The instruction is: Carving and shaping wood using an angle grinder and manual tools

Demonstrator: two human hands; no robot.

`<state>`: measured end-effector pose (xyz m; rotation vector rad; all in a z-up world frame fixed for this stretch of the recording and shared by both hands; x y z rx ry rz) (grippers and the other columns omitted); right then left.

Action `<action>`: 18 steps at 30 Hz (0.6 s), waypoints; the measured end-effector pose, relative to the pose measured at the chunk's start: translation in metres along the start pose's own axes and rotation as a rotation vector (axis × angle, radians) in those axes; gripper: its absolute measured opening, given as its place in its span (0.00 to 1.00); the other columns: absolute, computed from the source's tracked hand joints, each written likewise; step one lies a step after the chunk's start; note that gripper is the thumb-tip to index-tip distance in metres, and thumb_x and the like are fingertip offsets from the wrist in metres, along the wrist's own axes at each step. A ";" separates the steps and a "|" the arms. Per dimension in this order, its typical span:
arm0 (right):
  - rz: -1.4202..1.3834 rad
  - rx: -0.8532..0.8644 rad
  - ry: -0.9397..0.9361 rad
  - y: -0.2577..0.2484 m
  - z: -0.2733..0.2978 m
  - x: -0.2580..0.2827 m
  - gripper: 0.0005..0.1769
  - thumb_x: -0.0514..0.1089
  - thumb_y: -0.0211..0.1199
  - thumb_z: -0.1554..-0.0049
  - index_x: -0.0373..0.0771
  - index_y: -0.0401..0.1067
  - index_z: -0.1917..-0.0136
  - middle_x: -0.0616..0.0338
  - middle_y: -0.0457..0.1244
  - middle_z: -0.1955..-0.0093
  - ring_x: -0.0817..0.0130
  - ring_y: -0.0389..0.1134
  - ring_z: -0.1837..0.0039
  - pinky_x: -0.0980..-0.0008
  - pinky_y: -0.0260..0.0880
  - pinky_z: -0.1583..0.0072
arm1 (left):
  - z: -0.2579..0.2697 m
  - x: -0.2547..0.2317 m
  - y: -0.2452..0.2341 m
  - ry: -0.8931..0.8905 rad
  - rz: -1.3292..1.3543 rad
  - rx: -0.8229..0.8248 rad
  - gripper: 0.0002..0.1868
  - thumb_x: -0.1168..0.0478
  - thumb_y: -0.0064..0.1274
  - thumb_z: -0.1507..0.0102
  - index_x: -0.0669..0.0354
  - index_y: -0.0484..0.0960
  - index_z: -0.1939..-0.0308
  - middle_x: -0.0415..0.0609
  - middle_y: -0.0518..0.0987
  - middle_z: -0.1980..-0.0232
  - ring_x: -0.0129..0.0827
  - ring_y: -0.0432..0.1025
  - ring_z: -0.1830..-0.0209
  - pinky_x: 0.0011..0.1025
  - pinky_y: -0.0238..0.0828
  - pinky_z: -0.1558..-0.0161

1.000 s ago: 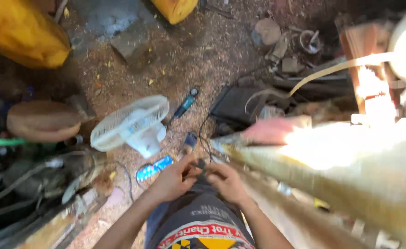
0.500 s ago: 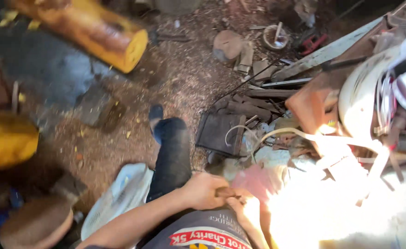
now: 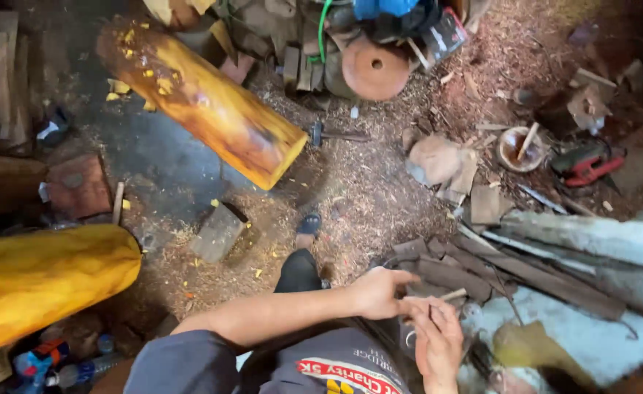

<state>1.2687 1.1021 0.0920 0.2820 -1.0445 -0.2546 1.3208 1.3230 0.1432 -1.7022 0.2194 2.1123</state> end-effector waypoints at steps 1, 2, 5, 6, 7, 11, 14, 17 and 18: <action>-0.002 -0.003 0.004 0.013 -0.016 0.009 0.21 0.30 0.58 0.43 0.31 0.65 0.36 0.44 0.69 0.44 0.56 0.71 0.45 0.61 0.71 0.46 | -0.014 0.002 -0.011 -0.004 0.001 0.003 0.20 0.47 0.63 0.40 0.57 0.87 0.52 0.57 0.84 0.58 0.47 0.80 0.58 0.38 0.76 0.55; 0.067 -0.053 -0.034 0.023 -0.032 0.020 0.20 0.30 0.59 0.42 0.30 0.67 0.36 0.44 0.69 0.45 0.57 0.71 0.47 0.62 0.71 0.48 | -0.028 0.004 -0.020 -0.067 0.062 0.015 0.19 0.49 0.62 0.38 0.59 0.86 0.52 0.56 0.84 0.60 0.43 0.80 0.60 0.36 0.76 0.56; 0.202 -0.111 -0.110 0.059 -0.078 0.064 0.16 0.31 0.60 0.40 0.27 0.72 0.38 0.46 0.69 0.48 0.60 0.70 0.51 0.65 0.70 0.50 | -0.074 -0.006 -0.051 -0.178 0.227 0.019 0.15 0.55 0.59 0.35 0.63 0.86 0.53 0.53 0.84 0.64 0.34 0.78 0.66 0.32 0.75 0.61; 0.280 -0.110 -0.143 0.069 -0.095 0.084 0.14 0.31 0.60 0.38 0.26 0.74 0.39 0.47 0.69 0.49 0.61 0.69 0.53 0.66 0.70 0.51 | -0.094 -0.012 -0.060 -0.230 0.339 -0.002 0.13 0.58 0.57 0.34 0.65 0.85 0.52 0.51 0.84 0.66 0.30 0.76 0.69 0.30 0.74 0.64; 0.266 -0.168 -0.159 0.072 -0.112 0.096 0.14 0.31 0.60 0.38 0.26 0.74 0.39 0.47 0.69 0.49 0.61 0.69 0.53 0.66 0.70 0.51 | -0.111 -0.016 -0.064 -0.224 0.328 0.058 0.13 0.58 0.57 0.34 0.65 0.85 0.52 0.51 0.84 0.66 0.30 0.76 0.69 0.30 0.74 0.64; 0.460 -0.101 -0.416 0.062 -0.196 0.167 0.14 0.30 0.61 0.39 0.28 0.73 0.39 0.53 0.67 0.46 0.68 0.69 0.49 0.71 0.71 0.44 | -0.216 -0.031 -0.067 -0.182 0.519 0.001 0.10 0.64 0.58 0.35 0.65 0.83 0.51 0.45 0.83 0.65 0.24 0.74 0.69 0.26 0.73 0.66; 0.563 -0.167 -0.602 0.047 -0.257 0.237 0.18 0.29 0.63 0.41 0.30 0.70 0.38 0.54 0.66 0.43 0.69 0.68 0.44 0.71 0.70 0.39 | -0.307 -0.058 -0.068 -0.025 0.470 -0.052 0.11 0.67 0.61 0.36 0.65 0.83 0.50 0.42 0.82 0.62 0.22 0.74 0.64 0.24 0.75 0.61; 0.343 -0.242 -0.581 0.019 -0.308 0.311 0.26 0.29 0.65 0.45 0.33 0.65 0.34 0.54 0.65 0.41 0.70 0.68 0.41 0.71 0.69 0.38 | -0.391 -0.109 -0.071 0.079 0.466 -0.004 0.12 0.69 0.61 0.36 0.66 0.82 0.49 0.42 0.80 0.59 0.22 0.74 0.60 0.24 0.74 0.58; 0.016 -0.160 -0.510 0.012 -0.330 0.333 0.30 0.29 0.65 0.46 0.37 0.63 0.31 0.55 0.65 0.41 0.71 0.69 0.42 0.72 0.71 0.41 | -0.421 -0.125 -0.078 0.121 0.510 0.021 0.13 0.71 0.61 0.36 0.66 0.81 0.48 0.41 0.78 0.57 0.22 0.73 0.58 0.23 0.74 0.56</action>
Point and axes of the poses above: each hand's wrist, its own z-axis away from the middle knuckle, its own y-axis out of the palm, x = y × z, the point moved 2 cm from there along -z, towards the middle knuckle
